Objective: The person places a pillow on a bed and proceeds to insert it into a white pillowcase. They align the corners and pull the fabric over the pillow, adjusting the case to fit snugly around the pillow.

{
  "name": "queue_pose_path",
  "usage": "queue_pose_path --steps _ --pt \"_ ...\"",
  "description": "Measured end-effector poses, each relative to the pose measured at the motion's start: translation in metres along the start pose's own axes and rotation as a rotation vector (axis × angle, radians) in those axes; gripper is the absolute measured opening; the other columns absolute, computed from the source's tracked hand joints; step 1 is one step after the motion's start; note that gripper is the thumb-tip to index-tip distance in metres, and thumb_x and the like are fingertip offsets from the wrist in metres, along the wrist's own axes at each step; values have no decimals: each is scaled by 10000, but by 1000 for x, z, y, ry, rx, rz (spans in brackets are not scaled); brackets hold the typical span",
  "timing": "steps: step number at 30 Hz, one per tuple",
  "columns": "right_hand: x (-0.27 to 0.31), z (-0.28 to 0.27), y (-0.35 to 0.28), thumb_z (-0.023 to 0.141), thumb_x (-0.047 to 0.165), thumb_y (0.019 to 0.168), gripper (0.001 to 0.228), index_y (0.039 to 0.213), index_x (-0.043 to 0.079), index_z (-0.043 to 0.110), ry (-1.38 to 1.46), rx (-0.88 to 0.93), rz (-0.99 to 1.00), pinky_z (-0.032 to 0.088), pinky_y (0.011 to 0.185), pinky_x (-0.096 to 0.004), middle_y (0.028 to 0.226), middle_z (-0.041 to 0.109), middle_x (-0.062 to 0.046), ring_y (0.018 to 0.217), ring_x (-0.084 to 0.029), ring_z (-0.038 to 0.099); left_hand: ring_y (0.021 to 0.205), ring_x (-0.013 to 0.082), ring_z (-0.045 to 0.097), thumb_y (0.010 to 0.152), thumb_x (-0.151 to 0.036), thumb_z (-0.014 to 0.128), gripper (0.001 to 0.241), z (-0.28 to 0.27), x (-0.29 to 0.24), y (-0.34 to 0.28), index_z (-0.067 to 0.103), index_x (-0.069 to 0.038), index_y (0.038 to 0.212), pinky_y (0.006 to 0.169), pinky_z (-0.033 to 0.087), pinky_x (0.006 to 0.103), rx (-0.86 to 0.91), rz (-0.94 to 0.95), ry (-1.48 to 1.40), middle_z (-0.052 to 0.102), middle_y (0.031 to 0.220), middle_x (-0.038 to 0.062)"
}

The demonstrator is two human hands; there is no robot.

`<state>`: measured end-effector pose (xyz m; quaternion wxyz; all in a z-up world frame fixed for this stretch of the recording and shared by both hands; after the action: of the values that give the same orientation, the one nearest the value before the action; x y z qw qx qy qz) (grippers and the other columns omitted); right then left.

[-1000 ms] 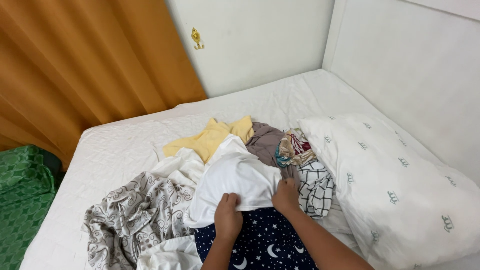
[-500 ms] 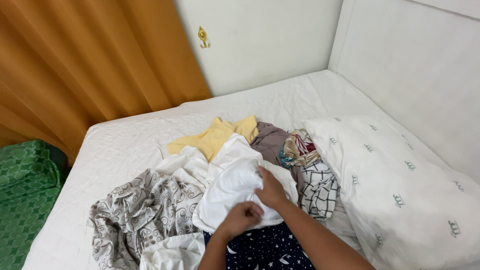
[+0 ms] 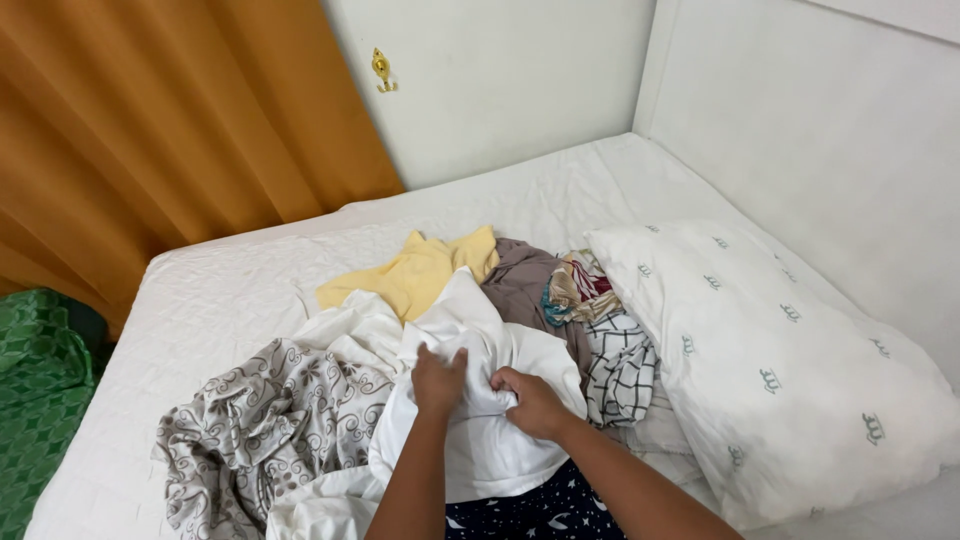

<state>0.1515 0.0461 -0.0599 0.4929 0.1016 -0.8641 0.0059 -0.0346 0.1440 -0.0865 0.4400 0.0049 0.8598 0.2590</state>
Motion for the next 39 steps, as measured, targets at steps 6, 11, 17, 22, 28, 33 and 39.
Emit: queue_pose_path --steps 6,11,17,22,28,33,39 --pt "-15 -5 -17 680 -57 692 366 1011 93 583 5 36 13 508 812 -312 899 648 -50 876 -201 644 902 276 724 946 -321 670 312 10 10 -25 752 -23 986 855 552 375 307 -305 31 764 950 123" --pt "-21 -15 -26 727 -6 684 376 1001 92 550 -47 50 29 505 785 -319 890 632 -36 855 -191 631 842 240 731 952 -318 602 329 9 14 -37 734 -17 957 820 555 355 230 -274 -297 780 906 105" --pt "-19 -13 -45 780 26 649 414 989 78 549 -68 180 61 513 787 -321 906 618 -38 866 -178 612 1007 347 660 866 -463 757 609 -56 -77 -40 600 1 1227 884 522 422 465 -303 79 667 1136 206" --pt "-29 -12 -64 819 42 629 471 1024 84 565 -40 277 95 512 812 -308 924 613 -22 886 -167 597 1144 344 668 854 -483 748 613 -27 -59 -56 629 4 1205 982 521 417 766 -200 281 686 1181 195" --pt "-31 -35 -80 868 68 647 520 1076 89 576 -44 426 113 511 835 -286 967 616 -12 901 -147 590 1052 394 690 915 -350 666 395 -29 -74 -98 671 2 1093 934 527 466 672 -120 267 727 1097 227" --pt "-69 -58 -63 739 65 796 254 1036 64 656 273 595 349 533 580 -264 908 625 -69 669 -120 613 1026 412 675 933 -340 625 361 -39 -93 -122 618 -52 1151 894 513 492 466 -116 154 709 1110 218" --pt "-32 -75 -29 714 288 919 278 976 17 691 143 -163 104 534 723 -326 954 697 -109 805 -193 654 1008 424 666 959 -342 610 318 -59 -117 -138 592 -106 1170 872 510 510 453 -167 193 709 1089 198"
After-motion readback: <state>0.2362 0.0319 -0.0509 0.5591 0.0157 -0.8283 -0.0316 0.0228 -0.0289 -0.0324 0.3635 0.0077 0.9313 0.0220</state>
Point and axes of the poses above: each hand's wrist, its own y-axis towards the middle knuckle, its own z-axis out of the palm, x = y × z, the point moved 2 cm from there along y, towards the middle knuckle
